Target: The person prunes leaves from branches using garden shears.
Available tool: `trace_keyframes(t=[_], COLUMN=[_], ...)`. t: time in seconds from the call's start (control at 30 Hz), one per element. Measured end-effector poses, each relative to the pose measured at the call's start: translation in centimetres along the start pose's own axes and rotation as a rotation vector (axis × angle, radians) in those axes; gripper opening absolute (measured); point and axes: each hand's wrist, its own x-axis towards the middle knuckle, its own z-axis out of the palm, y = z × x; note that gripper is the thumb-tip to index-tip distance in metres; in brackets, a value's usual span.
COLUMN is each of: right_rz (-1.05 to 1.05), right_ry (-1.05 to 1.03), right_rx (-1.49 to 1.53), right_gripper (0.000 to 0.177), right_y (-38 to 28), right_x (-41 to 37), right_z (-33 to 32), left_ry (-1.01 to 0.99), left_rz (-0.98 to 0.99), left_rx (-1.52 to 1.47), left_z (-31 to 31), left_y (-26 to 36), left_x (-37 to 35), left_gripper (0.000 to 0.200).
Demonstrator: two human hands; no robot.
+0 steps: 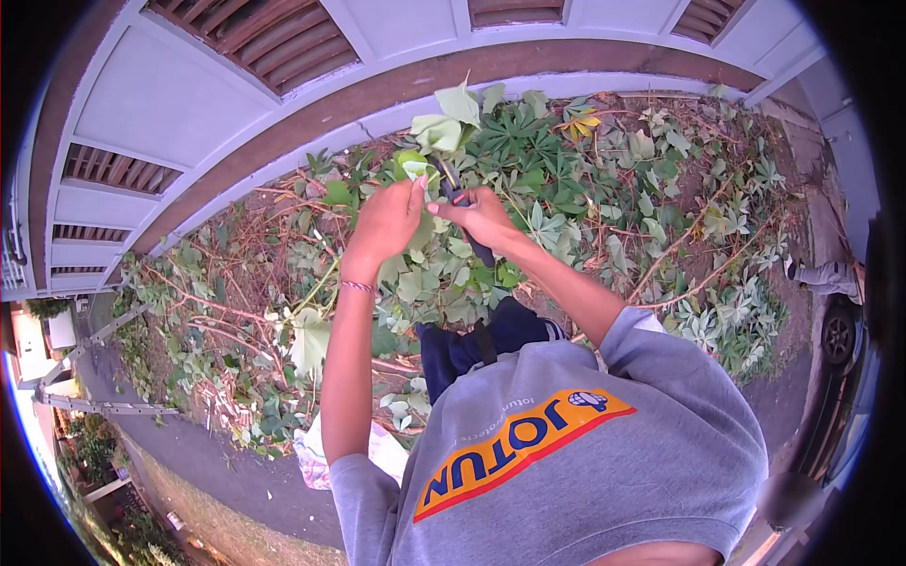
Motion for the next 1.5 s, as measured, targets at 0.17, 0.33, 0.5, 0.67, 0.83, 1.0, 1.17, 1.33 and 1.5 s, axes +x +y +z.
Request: trace_keyframes(t=[0.17,0.33,0.5,0.67,0.83,1.0,1.17,1.33,1.5], right_rz=[0.127,0.046,0.435,0.396,0.319,0.073,0.042,0.059,0.098], right_ry=[-0.140,-0.077,-0.265,-0.267,-0.313,-0.277,-0.535,-0.686,-0.528], right_rx=[0.608,-0.575,0.353,0.340,0.057,-0.202,0.396,0.362,0.651], right_gripper=[0.045,0.052,0.042,0.035,0.037,0.050,0.048,0.044,0.037], right_y=[-1.1,0.2,6.6,13.4,13.6,8.9,1.8,-0.9,-2.6], right_x=[4.9,6.6,2.6,-1.9,-6.0,-7.1,-8.0,-6.7,-4.2], right_z=[-4.5,-10.0,-9.0,-6.0,-3.5,-2.3,-2.6,-1.0,0.1], left_ry=[0.044,0.016,-0.066,0.004,0.040,0.020,0.096,0.019,0.017], left_rz=[0.040,-0.167,-0.228,-0.225,-0.218,-0.220,-0.135,-0.035,0.028], left_rx=[-0.026,-0.505,-0.865,-0.986,-0.935,-0.927,-0.748,-0.731,-0.613], left_z=[-0.5,-1.1,-1.8,-2.1,-1.9,-2.8,-3.8,-5.0,-4.9], left_y=[-1.4,-2.8,-3.1,-3.7,-3.3,-1.4,0.1,1.8,1.5], left_x=[2.9,1.4,-1.1,-2.6,-2.9,-3.1,-3.6,-5.4,-7.3], left_gripper=[0.050,0.045,0.034,0.029,0.028,0.028,0.025,0.024,0.024])
